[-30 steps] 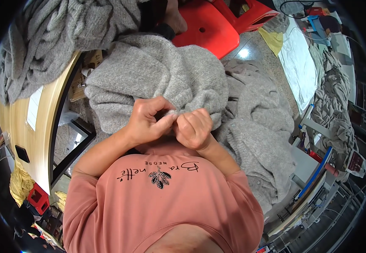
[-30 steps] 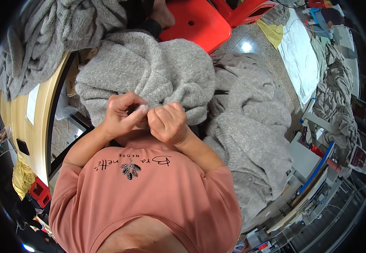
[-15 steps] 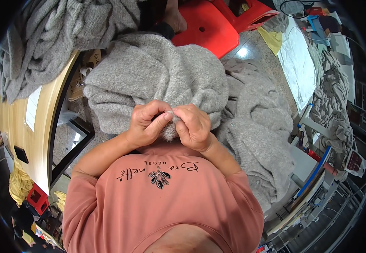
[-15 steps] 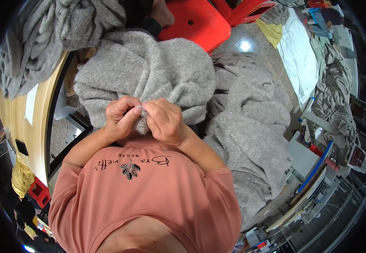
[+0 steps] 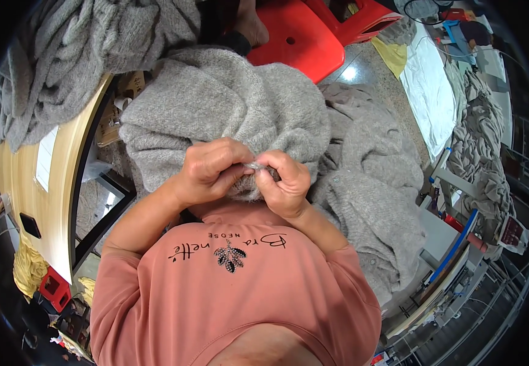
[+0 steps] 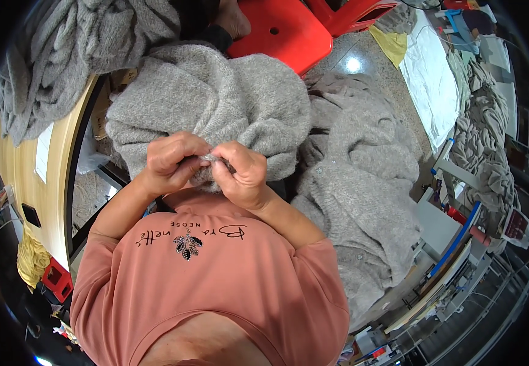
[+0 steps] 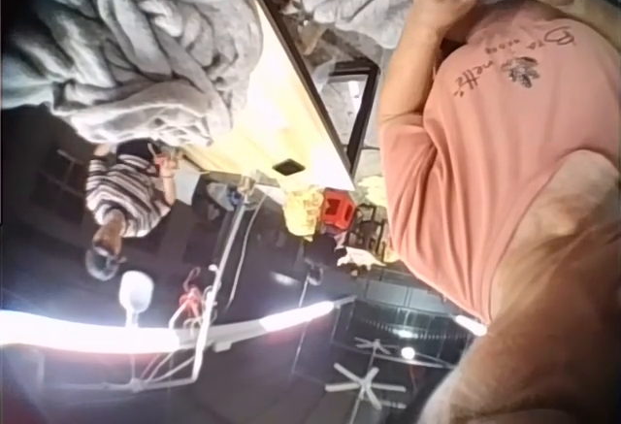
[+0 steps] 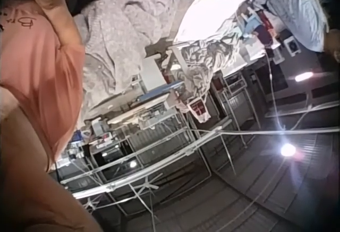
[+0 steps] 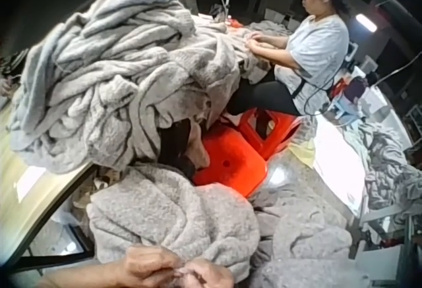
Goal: Inspecting grey fabric and removing loose threads or debris.
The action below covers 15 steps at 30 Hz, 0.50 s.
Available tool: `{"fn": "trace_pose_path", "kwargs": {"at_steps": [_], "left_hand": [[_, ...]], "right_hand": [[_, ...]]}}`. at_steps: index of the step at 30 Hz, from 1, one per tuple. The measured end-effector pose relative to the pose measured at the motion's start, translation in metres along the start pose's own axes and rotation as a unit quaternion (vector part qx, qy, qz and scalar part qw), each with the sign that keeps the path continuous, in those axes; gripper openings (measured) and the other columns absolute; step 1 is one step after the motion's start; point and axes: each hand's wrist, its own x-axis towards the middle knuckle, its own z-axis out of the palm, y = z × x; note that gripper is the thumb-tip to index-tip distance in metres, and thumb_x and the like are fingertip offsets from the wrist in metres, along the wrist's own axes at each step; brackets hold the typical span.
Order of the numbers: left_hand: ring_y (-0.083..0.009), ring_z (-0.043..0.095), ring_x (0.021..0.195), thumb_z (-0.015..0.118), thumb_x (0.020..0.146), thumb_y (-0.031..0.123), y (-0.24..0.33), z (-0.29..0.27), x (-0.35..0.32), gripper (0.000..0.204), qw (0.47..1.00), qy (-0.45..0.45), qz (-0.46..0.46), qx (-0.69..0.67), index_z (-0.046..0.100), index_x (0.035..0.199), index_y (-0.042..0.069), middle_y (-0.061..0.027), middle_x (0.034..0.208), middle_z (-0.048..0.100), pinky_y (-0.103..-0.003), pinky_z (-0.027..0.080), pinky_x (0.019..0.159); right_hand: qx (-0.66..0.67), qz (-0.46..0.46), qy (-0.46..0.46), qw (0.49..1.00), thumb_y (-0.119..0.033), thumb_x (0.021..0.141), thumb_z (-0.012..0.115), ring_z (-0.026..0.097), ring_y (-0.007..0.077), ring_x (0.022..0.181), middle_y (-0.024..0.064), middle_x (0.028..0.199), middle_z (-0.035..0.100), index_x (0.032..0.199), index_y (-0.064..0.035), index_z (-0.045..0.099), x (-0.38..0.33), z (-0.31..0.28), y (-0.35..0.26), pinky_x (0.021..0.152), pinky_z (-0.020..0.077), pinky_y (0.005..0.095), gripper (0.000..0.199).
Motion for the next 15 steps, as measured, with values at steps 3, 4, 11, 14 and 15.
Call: {"fn": "trace_pose_path", "kwargs": {"at_steps": [3,4,11,14,15], "left_hand": [[-0.0248,0.063,0.067,0.062,0.062,-0.007,0.004,0.001,-0.005,0.019,0.998,0.043,0.030,0.036,0.057,0.080,-0.002,-0.0124,0.077,0.063,-0.030,0.050,0.056],[-0.0253,0.064,0.067,0.058,0.061,-0.009,0.006,0.002,-0.004,0.021,0.997,0.048,0.047,0.047,0.057,0.080,-0.002,-0.0132,0.076,0.063,-0.029,0.050,0.054],[-0.0208,0.058,0.056,0.058,0.060,-0.009,0.015,0.007,-0.007,0.021,0.979,0.101,0.100,0.147,0.054,0.079,-0.002,-0.0130,0.071,0.059,-0.026,0.045,0.044],[-0.0195,0.056,0.054,0.057,0.059,-0.009,0.014,0.008,-0.009,0.021,0.972,0.121,0.108,0.169,0.052,0.078,-0.001,-0.0115,0.070,0.058,-0.026,0.043,0.042],[-0.0195,0.056,0.053,0.056,0.059,-0.009,0.014,0.009,-0.009,0.022,0.973,0.130,0.099,0.162,0.051,0.078,-0.001,-0.0115,0.070,0.058,-0.026,0.043,0.042]], "right_hand": [[-0.012,-0.028,0.021,0.999,0.007,0.071,0.055,0.051,0.0082,0.053,0.0081,0.075,0.061,0.087,-0.0005,0.055,0.001,0.005,-0.003,0.047,0.0402,0.0212,0.018],[-0.008,-0.045,0.030,0.999,0.008,0.070,0.056,0.052,0.0091,0.053,0.0095,0.076,0.061,0.087,-0.0002,0.055,0.000,0.005,-0.004,0.047,0.0410,0.0214,0.019],[-0.011,-0.101,0.009,0.995,0.009,0.067,0.058,0.057,0.0199,0.056,0.0134,0.076,0.060,0.086,0.0006,0.054,0.005,0.001,-0.013,0.050,0.0458,0.0261,0.022],[0.051,-0.061,-0.011,0.997,0.003,0.069,0.061,0.059,0.0179,0.064,0.0147,0.080,0.061,0.092,0.0028,0.053,0.001,0.000,-0.012,0.059,0.0468,0.0244,0.024],[0.106,0.028,0.002,0.994,0.001,0.069,0.062,0.059,0.0191,0.067,0.0144,0.081,0.061,0.093,0.0035,0.053,-0.002,-0.001,-0.011,0.062,0.0466,0.0252,0.026]]}}
